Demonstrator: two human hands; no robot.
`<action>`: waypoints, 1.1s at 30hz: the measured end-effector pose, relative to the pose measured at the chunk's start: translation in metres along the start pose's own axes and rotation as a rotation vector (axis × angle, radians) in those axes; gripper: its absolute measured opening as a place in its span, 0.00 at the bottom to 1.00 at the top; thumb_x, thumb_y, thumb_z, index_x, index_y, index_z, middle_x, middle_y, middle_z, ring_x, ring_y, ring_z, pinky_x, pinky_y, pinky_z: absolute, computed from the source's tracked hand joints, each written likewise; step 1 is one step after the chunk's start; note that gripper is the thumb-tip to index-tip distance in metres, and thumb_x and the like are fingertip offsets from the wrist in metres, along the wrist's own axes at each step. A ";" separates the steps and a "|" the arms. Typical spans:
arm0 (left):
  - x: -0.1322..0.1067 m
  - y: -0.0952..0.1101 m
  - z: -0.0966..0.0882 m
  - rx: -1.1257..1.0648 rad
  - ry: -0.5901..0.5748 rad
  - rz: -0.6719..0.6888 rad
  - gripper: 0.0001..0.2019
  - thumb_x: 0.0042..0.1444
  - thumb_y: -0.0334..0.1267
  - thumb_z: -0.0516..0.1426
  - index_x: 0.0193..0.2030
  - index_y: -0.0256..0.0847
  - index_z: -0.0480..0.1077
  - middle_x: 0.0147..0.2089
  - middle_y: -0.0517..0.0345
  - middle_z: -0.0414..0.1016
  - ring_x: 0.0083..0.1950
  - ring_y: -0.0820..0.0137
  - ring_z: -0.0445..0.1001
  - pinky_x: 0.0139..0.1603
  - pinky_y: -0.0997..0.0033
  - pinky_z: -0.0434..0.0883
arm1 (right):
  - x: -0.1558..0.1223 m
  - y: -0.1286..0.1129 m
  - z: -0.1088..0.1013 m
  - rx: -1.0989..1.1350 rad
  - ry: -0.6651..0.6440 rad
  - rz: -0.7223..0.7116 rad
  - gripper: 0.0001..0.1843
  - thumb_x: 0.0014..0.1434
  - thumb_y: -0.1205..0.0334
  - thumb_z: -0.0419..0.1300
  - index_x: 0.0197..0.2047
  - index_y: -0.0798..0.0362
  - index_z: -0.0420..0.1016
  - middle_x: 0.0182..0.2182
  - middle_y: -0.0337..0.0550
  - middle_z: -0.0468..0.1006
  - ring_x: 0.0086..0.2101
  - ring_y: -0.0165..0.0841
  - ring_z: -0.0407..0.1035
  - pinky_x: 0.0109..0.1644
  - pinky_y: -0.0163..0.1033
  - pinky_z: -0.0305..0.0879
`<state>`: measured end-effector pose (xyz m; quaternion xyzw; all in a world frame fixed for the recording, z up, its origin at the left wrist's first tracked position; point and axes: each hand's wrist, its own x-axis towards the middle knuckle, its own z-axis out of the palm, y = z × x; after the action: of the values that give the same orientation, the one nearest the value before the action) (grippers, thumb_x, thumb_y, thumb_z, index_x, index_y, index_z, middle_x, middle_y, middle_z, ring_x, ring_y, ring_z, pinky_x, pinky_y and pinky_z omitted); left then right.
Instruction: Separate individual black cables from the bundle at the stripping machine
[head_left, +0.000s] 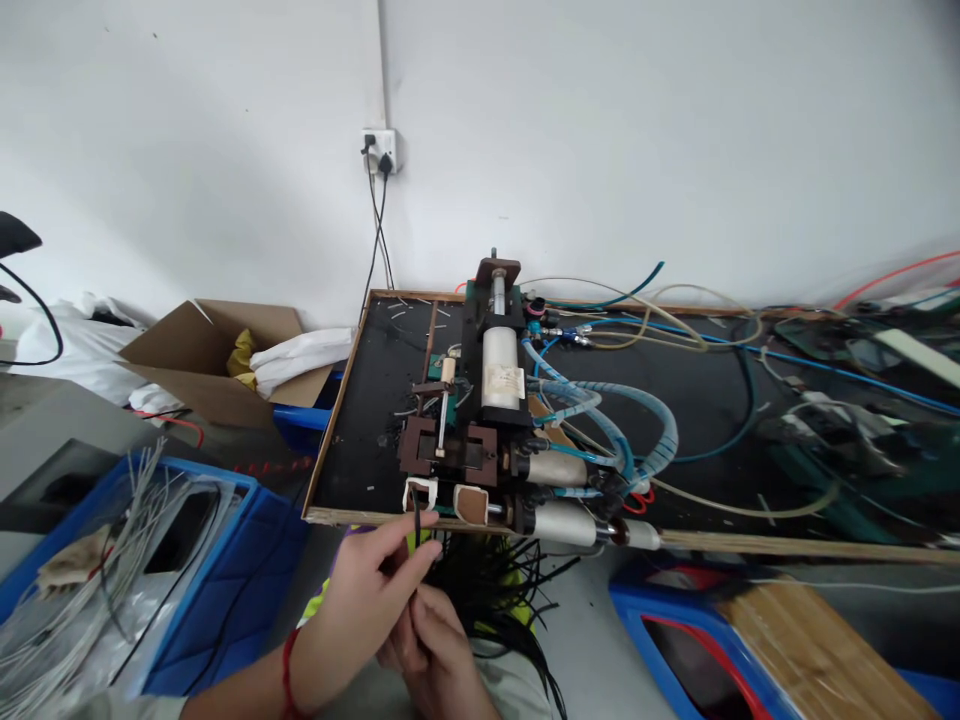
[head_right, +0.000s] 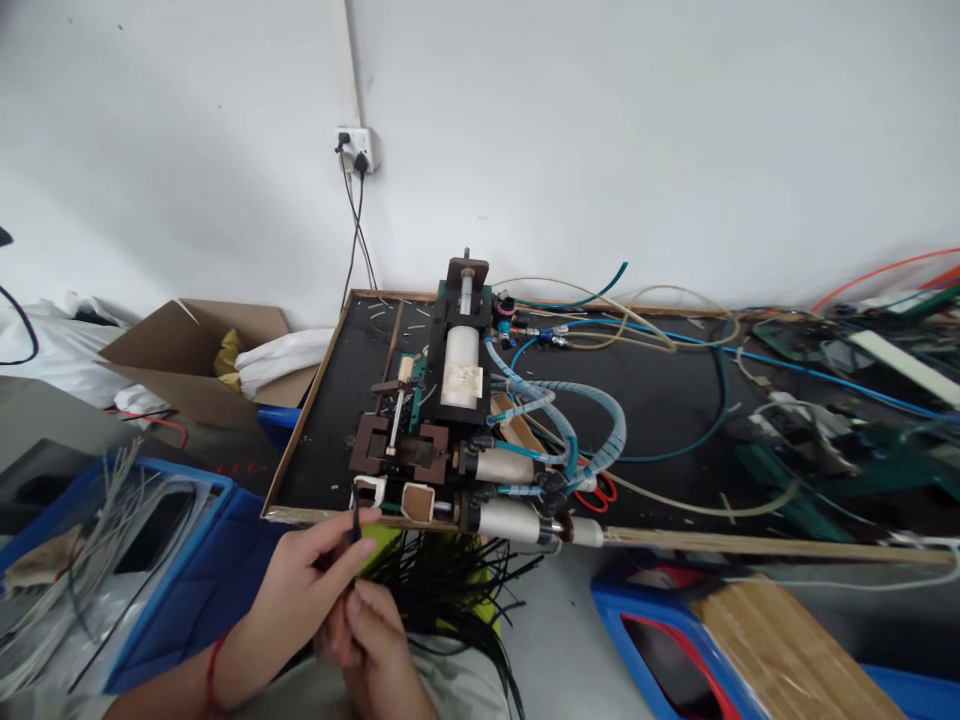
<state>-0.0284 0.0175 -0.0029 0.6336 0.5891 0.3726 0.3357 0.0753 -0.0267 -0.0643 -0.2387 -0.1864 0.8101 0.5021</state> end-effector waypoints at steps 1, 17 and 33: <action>0.002 0.003 0.001 0.011 0.003 0.007 0.13 0.66 0.42 0.60 0.52 0.44 0.83 0.29 0.59 0.83 0.27 0.68 0.77 0.30 0.73 0.73 | -0.003 0.002 -0.002 -0.038 0.015 0.003 0.32 0.58 0.33 0.67 0.20 0.50 0.66 0.15 0.31 0.57 0.20 0.28 0.49 0.28 0.38 0.48; 0.025 0.020 -0.007 -0.016 -0.045 0.071 0.23 0.71 0.41 0.52 0.68 0.42 0.73 0.25 0.62 0.73 0.23 0.70 0.68 0.28 0.74 0.68 | -0.008 -0.015 0.001 0.048 -0.054 -0.043 0.21 0.65 0.42 0.65 0.32 0.51 0.71 0.10 0.26 0.61 0.12 0.23 0.41 0.21 0.33 0.40; 0.003 -0.038 -0.026 -0.227 0.094 -0.120 0.21 0.71 0.48 0.53 0.60 0.39 0.76 0.21 0.67 0.59 0.22 0.71 0.57 0.23 0.73 0.58 | 0.009 -0.022 -0.003 0.316 0.086 -0.086 0.13 0.68 0.53 0.65 0.35 0.51 0.75 0.10 0.24 0.55 0.15 0.25 0.36 0.23 0.34 0.45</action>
<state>-0.0694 0.0232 -0.0222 0.5370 0.5950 0.4457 0.3988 0.0895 -0.0091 -0.0562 -0.1832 -0.0452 0.7960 0.5752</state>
